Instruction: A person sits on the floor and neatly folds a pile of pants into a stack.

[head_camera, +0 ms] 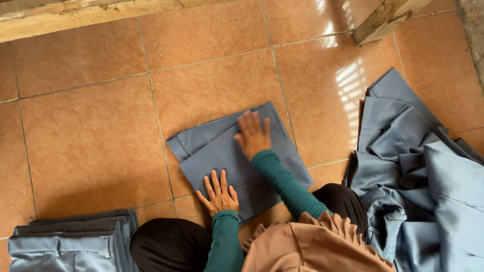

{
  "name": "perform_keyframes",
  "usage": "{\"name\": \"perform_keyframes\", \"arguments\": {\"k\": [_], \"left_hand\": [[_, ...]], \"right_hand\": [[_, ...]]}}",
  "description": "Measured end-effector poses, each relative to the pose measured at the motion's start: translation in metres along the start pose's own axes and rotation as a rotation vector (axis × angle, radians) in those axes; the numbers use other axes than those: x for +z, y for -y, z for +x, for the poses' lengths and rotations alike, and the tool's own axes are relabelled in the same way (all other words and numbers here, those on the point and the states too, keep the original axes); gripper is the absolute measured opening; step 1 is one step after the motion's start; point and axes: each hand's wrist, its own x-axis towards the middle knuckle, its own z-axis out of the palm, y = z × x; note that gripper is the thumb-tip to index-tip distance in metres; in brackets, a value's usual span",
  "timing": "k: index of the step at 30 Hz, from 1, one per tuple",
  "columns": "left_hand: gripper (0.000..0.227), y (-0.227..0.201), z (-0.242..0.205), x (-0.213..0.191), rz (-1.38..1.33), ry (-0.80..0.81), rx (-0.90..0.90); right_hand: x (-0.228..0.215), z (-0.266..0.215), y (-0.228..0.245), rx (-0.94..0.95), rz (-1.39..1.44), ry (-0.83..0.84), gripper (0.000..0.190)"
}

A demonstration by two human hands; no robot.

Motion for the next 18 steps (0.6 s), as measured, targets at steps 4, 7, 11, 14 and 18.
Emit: {"name": "perform_keyframes", "arguments": {"k": [4, 7, 11, 14, 18], "left_hand": [[0.069, 0.000, 0.001, 0.002, 0.016, -0.005, 0.023], [0.065, 0.000, 0.001, -0.002, 0.030, 0.031, 0.009], [0.062, 0.000, 0.002, -0.005, 0.031, 0.034, 0.025], [0.061, -0.001, 0.002, -0.005, 0.029, 0.032, 0.024], [0.061, -0.001, 0.002, -0.008, 0.008, 0.046, 0.024]], "right_hand": [[-0.002, -0.033, 0.053, -0.212, 0.163, 0.023, 0.067], [-0.002, -0.034, 0.017, -0.156, 0.166, 0.003, 0.066], [0.001, -0.026, -0.078, 0.229, -0.016, 0.199, 0.067], [0.001, -0.025, -0.100, 0.506, -0.012, 0.430, 0.067], [-0.003, -0.046, -0.037, 0.314, -0.024, 0.047, 0.065]]}}
